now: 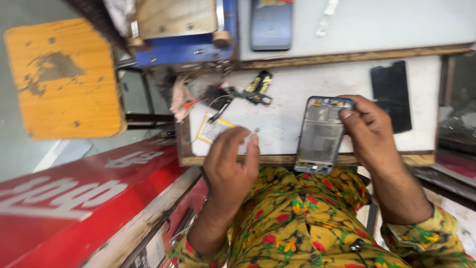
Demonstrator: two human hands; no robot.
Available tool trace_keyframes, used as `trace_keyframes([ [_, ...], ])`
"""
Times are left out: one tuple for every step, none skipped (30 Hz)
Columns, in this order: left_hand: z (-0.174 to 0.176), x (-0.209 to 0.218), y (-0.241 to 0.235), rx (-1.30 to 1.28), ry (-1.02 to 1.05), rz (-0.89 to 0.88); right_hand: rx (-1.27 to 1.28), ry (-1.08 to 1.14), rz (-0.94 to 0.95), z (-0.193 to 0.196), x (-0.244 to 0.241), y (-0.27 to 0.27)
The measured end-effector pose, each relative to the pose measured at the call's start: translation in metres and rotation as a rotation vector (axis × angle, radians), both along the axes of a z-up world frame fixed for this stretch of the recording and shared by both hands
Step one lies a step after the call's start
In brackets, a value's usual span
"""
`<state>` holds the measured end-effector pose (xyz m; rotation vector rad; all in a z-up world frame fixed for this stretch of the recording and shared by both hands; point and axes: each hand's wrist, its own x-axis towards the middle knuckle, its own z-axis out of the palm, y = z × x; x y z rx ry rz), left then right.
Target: The person disassembles a smartphone on a workbench, removes the battery and internal components, and reassembles the device. They handle the phone body, battery, and circuit boards by hand, placing parts on the table and reconnecting them.
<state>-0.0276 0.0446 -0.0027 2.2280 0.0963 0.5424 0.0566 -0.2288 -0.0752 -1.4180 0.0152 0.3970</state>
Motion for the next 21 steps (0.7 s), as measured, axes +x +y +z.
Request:
trace_keyframes([
  [-0.001, 0.004, 0.010, -0.009, 0.018, 0.062, 0.049, 0.022, 0.005, 0.000, 0.003, 0.003],
  [-0.002, 0.009, 0.018, -0.025, 0.035, 0.119, 0.092, 0.044, 0.005, 0.000, 0.006, 0.006],
  [-0.003, 0.013, 0.028, -0.007, 0.019, 0.159, 0.132, 0.070, -0.007, -0.003, 0.009, 0.011],
  [-0.005, 0.018, 0.036, 0.007, 0.002, 0.192, 0.167, 0.095, -0.026, -0.005, 0.013, 0.015],
  [-0.007, 0.023, 0.042, 0.021, -0.015, 0.224, 0.201, 0.121, -0.045, -0.008, 0.016, 0.020],
  [-0.009, 0.028, 0.046, 0.009, -0.005, 0.239, 0.215, 0.117, -0.036, -0.012, 0.017, 0.023],
  [-0.012, 0.032, 0.049, -0.003, 0.006, 0.253, 0.228, 0.113, -0.027, -0.016, 0.018, 0.027],
  [-0.015, 0.038, 0.051, -0.016, 0.017, 0.263, 0.240, 0.108, -0.023, -0.018, 0.017, 0.029],
  [-0.019, 0.045, 0.052, 0.005, -0.011, 0.252, 0.215, 0.085, -0.023, -0.021, 0.017, 0.029],
  [-0.024, 0.051, 0.053, 0.027, -0.037, 0.242, 0.190, 0.063, -0.022, -0.023, 0.016, 0.029],
  [-0.029, 0.056, 0.053, 0.048, -0.062, 0.232, 0.165, 0.042, -0.021, -0.025, 0.016, 0.029],
  [-0.033, 0.060, 0.052, 0.036, -0.044, 0.246, 0.162, 0.028, -0.012, -0.026, 0.015, 0.029],
  [-0.038, 0.065, 0.050, 0.023, -0.025, 0.260, 0.159, 0.015, -0.003, -0.027, 0.015, 0.028],
  [-0.043, 0.068, 0.046, 0.009, -0.007, 0.270, 0.154, 0.001, 0.003, -0.028, 0.014, 0.027],
  [-0.046, 0.071, 0.043, -0.014, 0.000, 0.277, 0.156, -0.001, 0.009, -0.028, 0.013, 0.026],
  [-0.050, 0.073, 0.041, -0.036, 0.004, 0.284, 0.158, -0.003, 0.016, -0.029, 0.013, 0.025],
  [-0.053, 0.075, 0.039, -0.058, 0.009, 0.291, 0.161, -0.006, 0.022, -0.030, 0.013, 0.025],
  [-0.056, 0.077, 0.037, -0.066, 0.020, 0.295, 0.144, -0.019, 0.026, -0.031, 0.012, 0.025],
  [-0.058, 0.079, 0.036, -0.074, 0.030, 0.299, 0.127, -0.031, 0.029, -0.032, 0.011, 0.025],
  [-0.060, 0.081, 0.035, -0.080, 0.037, 0.306, 0.111, -0.046, 0.036, -0.033, 0.011, 0.025],
  [-0.062, 0.083, 0.034, -0.072, 0.016, 0.297, 0.104, -0.044, 0.032, -0.033, 0.011, 0.024],
])
